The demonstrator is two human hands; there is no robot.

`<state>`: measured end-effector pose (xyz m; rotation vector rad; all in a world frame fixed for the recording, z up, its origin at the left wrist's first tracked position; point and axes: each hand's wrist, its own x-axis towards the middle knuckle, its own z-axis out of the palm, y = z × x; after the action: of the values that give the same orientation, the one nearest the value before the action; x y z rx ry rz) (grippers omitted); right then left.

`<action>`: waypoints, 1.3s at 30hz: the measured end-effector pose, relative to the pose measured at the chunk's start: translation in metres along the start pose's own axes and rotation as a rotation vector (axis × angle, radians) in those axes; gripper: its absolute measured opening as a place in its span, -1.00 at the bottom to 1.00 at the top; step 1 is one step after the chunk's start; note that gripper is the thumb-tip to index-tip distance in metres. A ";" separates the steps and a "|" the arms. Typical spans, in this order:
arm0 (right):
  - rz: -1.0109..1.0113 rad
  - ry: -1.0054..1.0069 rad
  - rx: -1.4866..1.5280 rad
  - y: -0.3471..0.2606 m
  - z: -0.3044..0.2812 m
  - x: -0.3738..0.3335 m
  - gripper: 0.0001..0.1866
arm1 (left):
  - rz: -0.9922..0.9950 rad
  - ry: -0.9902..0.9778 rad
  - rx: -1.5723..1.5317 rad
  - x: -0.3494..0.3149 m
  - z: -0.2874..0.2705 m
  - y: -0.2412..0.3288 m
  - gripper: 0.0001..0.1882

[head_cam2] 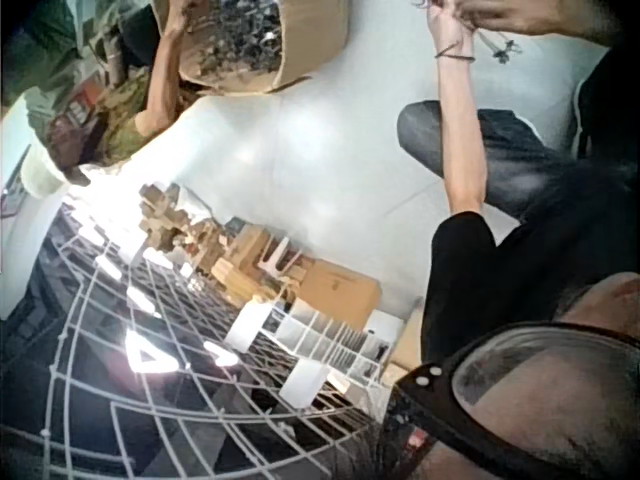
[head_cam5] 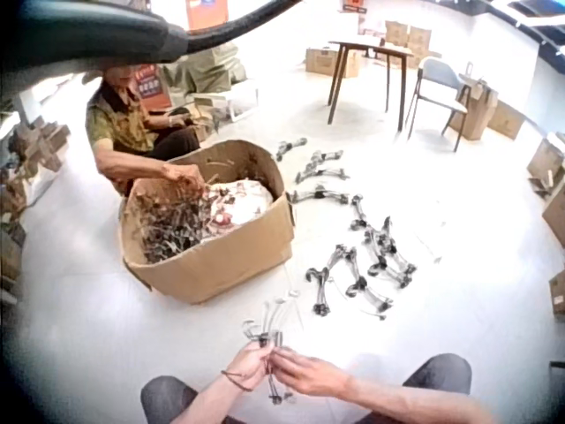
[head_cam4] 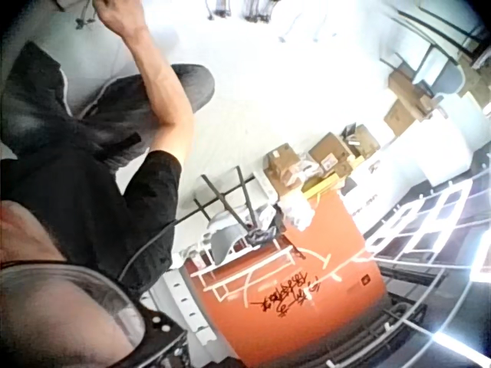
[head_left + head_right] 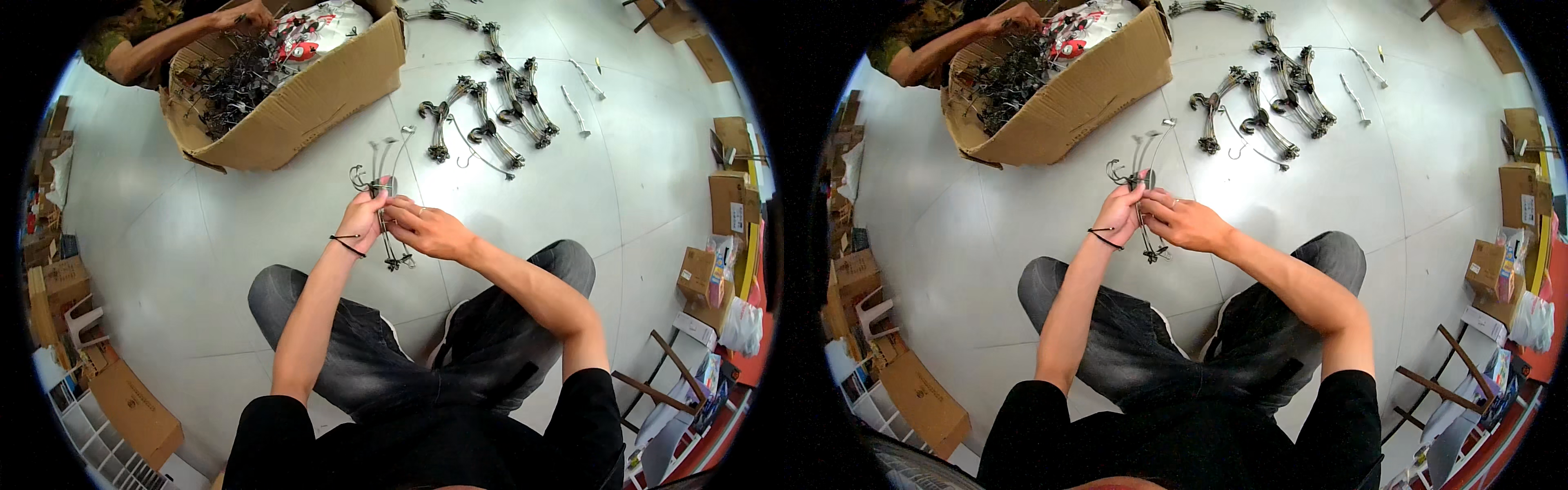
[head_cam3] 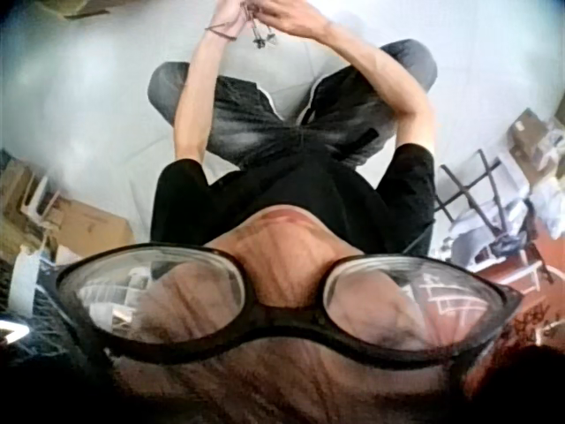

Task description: The person sits on a chair and then on the floor, assembling small metal hooks by hand. They pick up individual hooks from the floor and a cardboard box, attach them to a central bundle, and place the assembled groups onto a nearby table.

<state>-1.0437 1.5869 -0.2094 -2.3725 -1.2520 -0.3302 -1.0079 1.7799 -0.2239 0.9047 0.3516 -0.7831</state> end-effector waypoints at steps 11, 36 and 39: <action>0.827 -0.134 -0.090 0.147 0.091 -0.102 -0.68 | 0.243 0.337 -0.094 -0.017 -0.033 0.012 -0.78; 1.559 -0.876 0.567 0.047 0.098 -0.128 -0.60 | 0.163 0.330 0.020 0.012 -0.053 0.005 -0.84; 1.512 -0.792 0.492 -0.009 0.155 -0.119 -0.38 | 0.174 0.348 -0.014 0.013 -0.057 0.011 -0.85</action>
<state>-1.1174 1.5799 -0.3906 -2.2770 0.4910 1.2622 -0.9890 1.8245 -0.2588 1.0450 0.5739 -0.4616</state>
